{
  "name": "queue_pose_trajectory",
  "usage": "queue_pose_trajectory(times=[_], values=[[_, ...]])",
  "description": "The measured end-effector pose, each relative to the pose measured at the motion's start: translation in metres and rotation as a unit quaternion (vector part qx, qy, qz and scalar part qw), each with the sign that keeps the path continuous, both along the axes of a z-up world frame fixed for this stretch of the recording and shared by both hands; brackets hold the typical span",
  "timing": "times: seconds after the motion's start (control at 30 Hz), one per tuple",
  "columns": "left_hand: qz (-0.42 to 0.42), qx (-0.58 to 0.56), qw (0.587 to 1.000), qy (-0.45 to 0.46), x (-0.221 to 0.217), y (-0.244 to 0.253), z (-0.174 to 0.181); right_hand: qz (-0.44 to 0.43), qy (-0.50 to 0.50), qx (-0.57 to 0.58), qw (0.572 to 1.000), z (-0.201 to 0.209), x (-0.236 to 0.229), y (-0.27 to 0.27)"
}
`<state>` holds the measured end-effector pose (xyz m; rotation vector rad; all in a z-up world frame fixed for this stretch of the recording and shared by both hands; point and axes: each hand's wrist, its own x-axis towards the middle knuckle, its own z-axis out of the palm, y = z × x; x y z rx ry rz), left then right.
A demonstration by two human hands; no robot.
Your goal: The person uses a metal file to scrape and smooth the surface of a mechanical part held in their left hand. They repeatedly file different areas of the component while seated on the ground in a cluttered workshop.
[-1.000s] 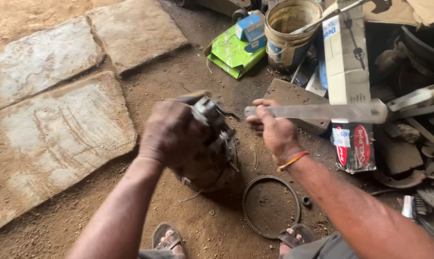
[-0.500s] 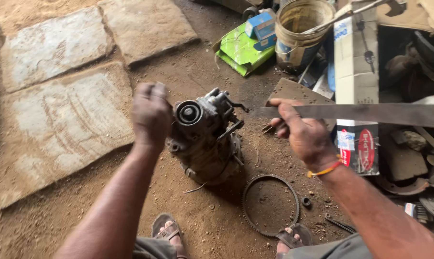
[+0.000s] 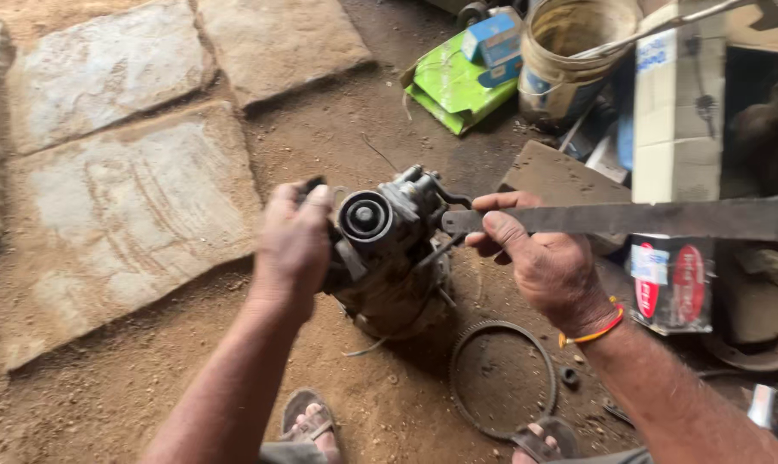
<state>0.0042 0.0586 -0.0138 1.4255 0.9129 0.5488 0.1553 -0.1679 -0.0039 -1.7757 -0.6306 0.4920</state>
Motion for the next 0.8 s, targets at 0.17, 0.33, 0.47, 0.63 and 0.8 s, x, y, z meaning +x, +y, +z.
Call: queue_pose_trajectory(times=[0.17,0.33,0.47,0.63,0.8], values=[[-0.054,0.008,0.996,0.076,0.026,-0.002,-0.005,0.068,-0.015,0.029,0.997,-0.002,0.007,0.033],[-0.072,-0.066,0.994,0.052,0.027,0.005,-0.006,0.142,0.024,0.120,0.982,-0.011,0.017,0.060],[-0.111,-0.069,0.991,0.024,0.023,0.009,-0.004,0.162,-0.036,0.113,0.980,-0.017,0.021,0.086],[-0.111,-0.059,0.988,0.094,0.022,0.010,0.000,0.172,-0.185,0.080,0.964,-0.011,0.020,0.096],[-0.122,-0.024,0.986,0.113,0.026,0.009,0.004,0.176,-0.193,0.045,0.964,-0.007,0.026,0.077]])
